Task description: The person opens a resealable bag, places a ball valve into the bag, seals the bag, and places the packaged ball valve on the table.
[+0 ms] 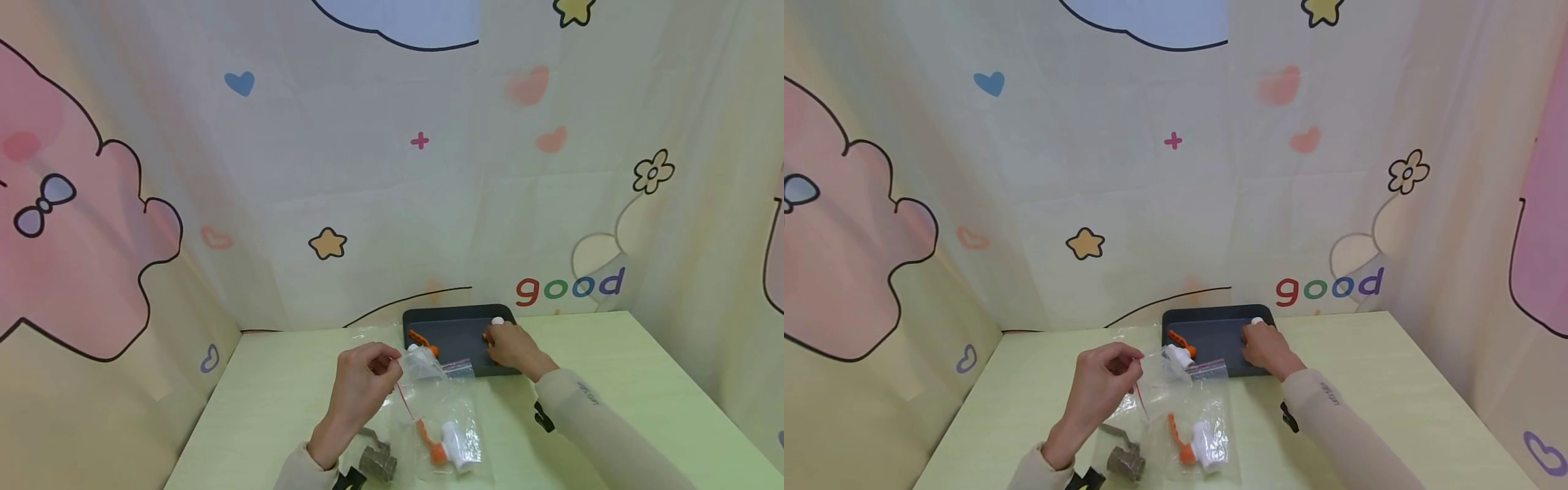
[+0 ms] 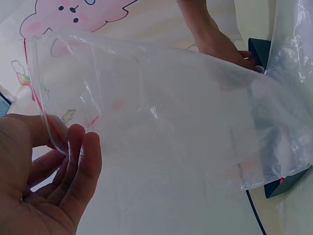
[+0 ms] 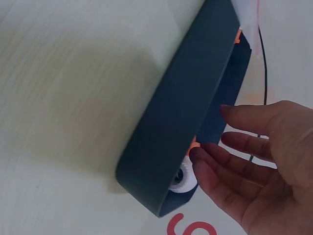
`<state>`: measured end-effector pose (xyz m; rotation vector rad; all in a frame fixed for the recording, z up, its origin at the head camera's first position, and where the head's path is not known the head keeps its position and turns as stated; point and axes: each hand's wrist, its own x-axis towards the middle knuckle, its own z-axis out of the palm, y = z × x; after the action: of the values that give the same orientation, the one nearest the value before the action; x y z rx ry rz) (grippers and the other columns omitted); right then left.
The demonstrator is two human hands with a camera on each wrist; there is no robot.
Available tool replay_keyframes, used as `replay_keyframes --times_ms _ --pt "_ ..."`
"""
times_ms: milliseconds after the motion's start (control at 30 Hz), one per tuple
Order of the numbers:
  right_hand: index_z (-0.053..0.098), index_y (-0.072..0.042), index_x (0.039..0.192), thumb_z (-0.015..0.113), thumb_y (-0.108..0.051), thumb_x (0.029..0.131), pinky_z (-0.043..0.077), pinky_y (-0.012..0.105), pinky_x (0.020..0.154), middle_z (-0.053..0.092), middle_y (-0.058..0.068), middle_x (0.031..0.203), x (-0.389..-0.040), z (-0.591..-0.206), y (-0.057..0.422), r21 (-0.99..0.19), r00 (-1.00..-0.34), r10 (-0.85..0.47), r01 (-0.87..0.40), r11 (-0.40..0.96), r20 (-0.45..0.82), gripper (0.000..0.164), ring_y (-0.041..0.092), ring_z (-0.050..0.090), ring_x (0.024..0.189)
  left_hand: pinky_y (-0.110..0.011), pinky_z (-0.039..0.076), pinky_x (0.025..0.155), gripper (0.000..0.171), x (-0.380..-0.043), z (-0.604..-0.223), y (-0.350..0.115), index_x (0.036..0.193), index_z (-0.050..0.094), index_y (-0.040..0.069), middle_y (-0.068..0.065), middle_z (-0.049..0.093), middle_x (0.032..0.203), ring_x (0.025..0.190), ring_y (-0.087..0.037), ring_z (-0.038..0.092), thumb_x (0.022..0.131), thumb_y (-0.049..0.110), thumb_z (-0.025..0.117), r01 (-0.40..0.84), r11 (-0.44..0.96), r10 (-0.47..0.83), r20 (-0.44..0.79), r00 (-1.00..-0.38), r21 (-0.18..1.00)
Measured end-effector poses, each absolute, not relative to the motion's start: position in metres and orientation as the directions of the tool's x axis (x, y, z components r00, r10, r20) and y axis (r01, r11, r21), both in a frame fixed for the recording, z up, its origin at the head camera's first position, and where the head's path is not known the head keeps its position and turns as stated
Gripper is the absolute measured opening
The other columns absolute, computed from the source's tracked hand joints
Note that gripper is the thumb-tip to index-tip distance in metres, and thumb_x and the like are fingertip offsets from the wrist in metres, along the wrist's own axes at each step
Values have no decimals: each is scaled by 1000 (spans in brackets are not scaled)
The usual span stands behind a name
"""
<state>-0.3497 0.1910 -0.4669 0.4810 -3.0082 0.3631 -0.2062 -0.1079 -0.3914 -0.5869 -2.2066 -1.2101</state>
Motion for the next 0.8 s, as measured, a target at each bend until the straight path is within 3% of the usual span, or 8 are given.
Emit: replay_keyframes --times_ms 133,433,800 --pt "51 -10 63 68 -9 83 33 28 53 49 2 62 -353 -476 193 -215 -960 -269 -279 936 76 26 18 46 57 -18 49 54 18 -206 -391 -109 81 73 12 4 66 64 52 4 54 78 -4 66 602 495 114 639 -760 627" --pt "59 -4 78 75 -18 84 39 32 59 54 6 73 -357 -489 202 -248 -983 -157 -130 960 -92 22 22 50 66 -19 50 54 18 -204 -392 -107 81 74 14 7 66 65 52 4 54 78 -2 66 567 492 107 601 -792 661" --pt "57 -6 75 67 -12 84 36 29 52 52 5 67 -356 -494 202 -297 -994 -105 -100 950 -2 15 21 50 59 -18 50 54 19 -207 -395 -104 80 74 13 4 66 64 52 2 55 76 -5 66 574 497 104 612 -784 651"
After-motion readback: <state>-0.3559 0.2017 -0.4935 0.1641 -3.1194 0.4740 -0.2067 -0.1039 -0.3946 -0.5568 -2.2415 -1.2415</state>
